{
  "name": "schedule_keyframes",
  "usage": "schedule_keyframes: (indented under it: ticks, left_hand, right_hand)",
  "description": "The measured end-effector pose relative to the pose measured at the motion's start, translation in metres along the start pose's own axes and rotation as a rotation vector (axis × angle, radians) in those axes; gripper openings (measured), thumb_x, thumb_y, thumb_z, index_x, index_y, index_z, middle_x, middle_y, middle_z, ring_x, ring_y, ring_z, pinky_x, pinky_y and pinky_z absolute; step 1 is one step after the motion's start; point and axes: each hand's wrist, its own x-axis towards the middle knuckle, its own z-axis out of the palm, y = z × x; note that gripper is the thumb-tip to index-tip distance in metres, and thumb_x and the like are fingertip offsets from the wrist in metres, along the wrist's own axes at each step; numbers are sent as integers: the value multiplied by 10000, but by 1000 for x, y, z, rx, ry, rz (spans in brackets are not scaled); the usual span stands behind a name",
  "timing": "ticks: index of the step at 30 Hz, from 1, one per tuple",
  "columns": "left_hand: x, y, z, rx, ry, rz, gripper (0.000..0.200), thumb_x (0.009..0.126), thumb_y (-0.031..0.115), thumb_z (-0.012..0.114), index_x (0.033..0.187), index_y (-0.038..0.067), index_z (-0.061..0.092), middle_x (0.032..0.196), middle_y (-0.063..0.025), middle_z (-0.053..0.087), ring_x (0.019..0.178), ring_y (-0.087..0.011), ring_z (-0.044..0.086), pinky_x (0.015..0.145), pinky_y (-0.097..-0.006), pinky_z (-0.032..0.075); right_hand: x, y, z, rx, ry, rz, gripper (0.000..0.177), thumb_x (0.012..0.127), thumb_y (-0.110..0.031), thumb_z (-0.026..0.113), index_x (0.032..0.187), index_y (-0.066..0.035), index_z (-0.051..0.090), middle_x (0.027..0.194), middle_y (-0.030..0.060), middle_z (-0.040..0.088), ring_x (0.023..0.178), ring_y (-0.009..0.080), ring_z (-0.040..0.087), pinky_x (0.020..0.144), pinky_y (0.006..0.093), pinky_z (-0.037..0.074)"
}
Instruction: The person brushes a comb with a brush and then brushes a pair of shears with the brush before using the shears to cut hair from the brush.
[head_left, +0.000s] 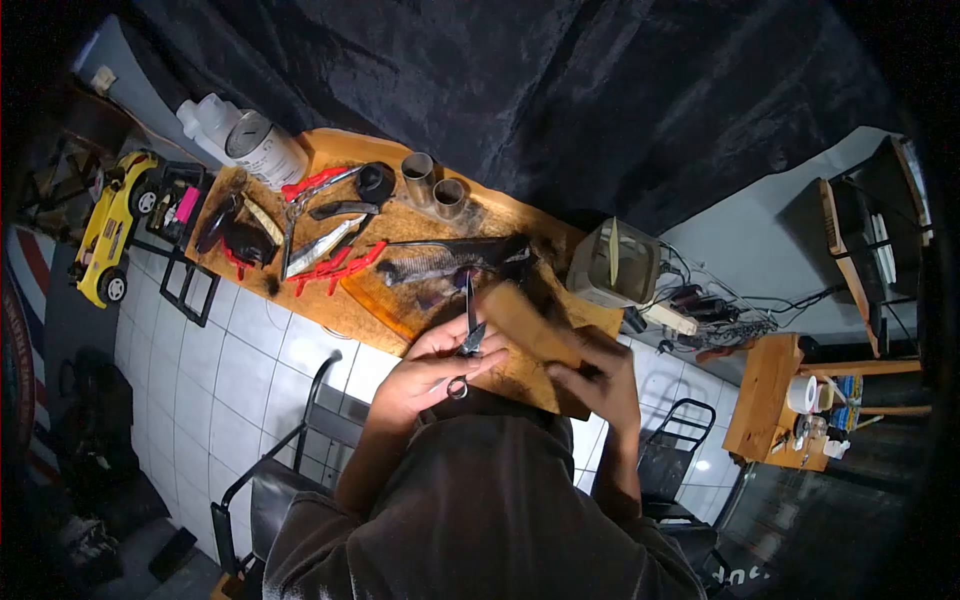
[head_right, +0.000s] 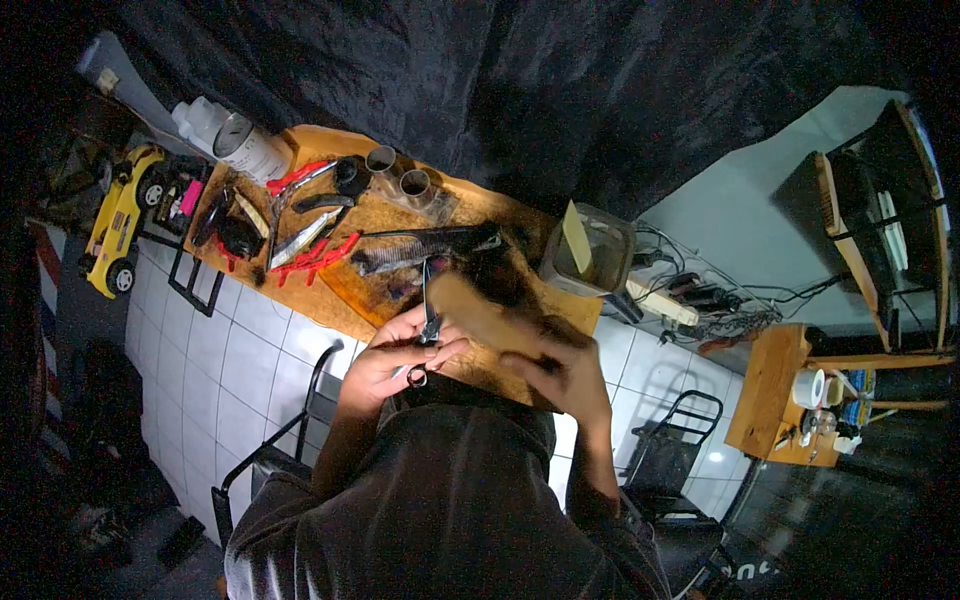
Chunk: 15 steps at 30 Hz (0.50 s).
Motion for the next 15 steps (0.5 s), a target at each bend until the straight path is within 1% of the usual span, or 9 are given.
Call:
schedule_keyframes:
  ticks: [3, 4, 5, 7, 8, 11, 13, 14, 15]
  left_hand:
    - [-2, 9, 5, 176, 117, -135, 797, 786, -110, 576, 1490, 26, 226, 1527, -193, 265, 1436, -302, 231, 1124, -419, 283]
    - [-2, 9, 7, 175, 100, -126, 794, 784, -114, 571, 1488, 23, 229, 1527, -192, 265, 1435, -302, 233, 1124, -419, 284]
    - [-1, 10, 8, 174, 84, -117, 791, 782, -119, 567, 1486, 20, 233, 1527, -190, 265, 1434, -303, 236, 1123, -420, 284]
    - [4, 0, 8, 36, -46, 57, 770, 787, -120, 550, 1480, 9, 239, 1528, -189, 265, 1434, -303, 236, 1128, -424, 276]
    - [4, 1, 8, 29, -65, 72, 737, 823, -67, 543, 1484, 13, 227, 1533, -182, 255, 1439, -299, 223, 1137, -430, 256]
    - [9, 4, 6, -81, -114, 114, 677, 904, 105, 527, 1490, 14, 201, 1545, -174, 225, 1449, -294, 187, 1161, -449, 197]
    - [15, -2, -4, -274, -125, 140, 695, 923, 239, 523, 1487, -2, 197, 1551, -184, 205, 1453, -302, 169, 1170, -460, 161]
    - [15, -11, -22, -273, -110, 159, 787, 938, 492, 426, 1480, -29, 195, 1556, -207, 172, 1452, -310, 162, 1171, -472, 138]
    - [15, -6, -13, -331, -111, 171, 815, 934, 540, 390, 1478, -33, 194, 1555, -213, 170, 1450, -314, 167, 1170, -474, 140]
  right_hand:
    - [4, -5, 5, -31, -144, -82, 421, 775, -203, 773, 1135, -15, 662, 1119, 157, 671, 1059, 313, 643, 917, 337, 471]
    - [5, 1, 8, -58, -76, -109, 430, 780, -190, 768, 1160, -24, 654, 1040, 167, 681, 968, 310, 663, 853, 344, 492]
    - [7, 0, 7, -74, -8, -29, 436, 780, -188, 767, 1166, -21, 650, 1014, 171, 678, 933, 305, 663, 827, 346, 494]
    - [10, -4, 8, -105, 127, 130, 450, 781, -185, 766, 1179, -15, 641, 962, 179, 671, 863, 295, 663, 774, 350, 499]
    - [10, 1, 12, -130, 218, 143, 464, 777, -174, 768, 1186, -3, 632, 890, 185, 652, 787, 277, 648, 713, 357, 491]
    - [14, -10, 13, -95, 271, 199, 459, 775, -174, 769, 1175, 8, 634, 905, 184, 659, 818, 264, 653, 736, 342, 495]
    - [12, -8, 18, -58, 209, 87, 451, 782, -203, 771, 1167, -6, 642, 1016, 183, 671, 928, 296, 661, 835, 353, 498]
    - [11, -11, 23, -55, 154, 54, 446, 785, -212, 770, 1163, -10, 645, 1050, 181, 670, 966, 303, 657, 866, 359, 493]
    - [9, -12, 26, -53, 98, 22, 442, 789, -222, 769, 1158, -13, 647, 1084, 179, 668, 1003, 310, 653, 897, 365, 488]
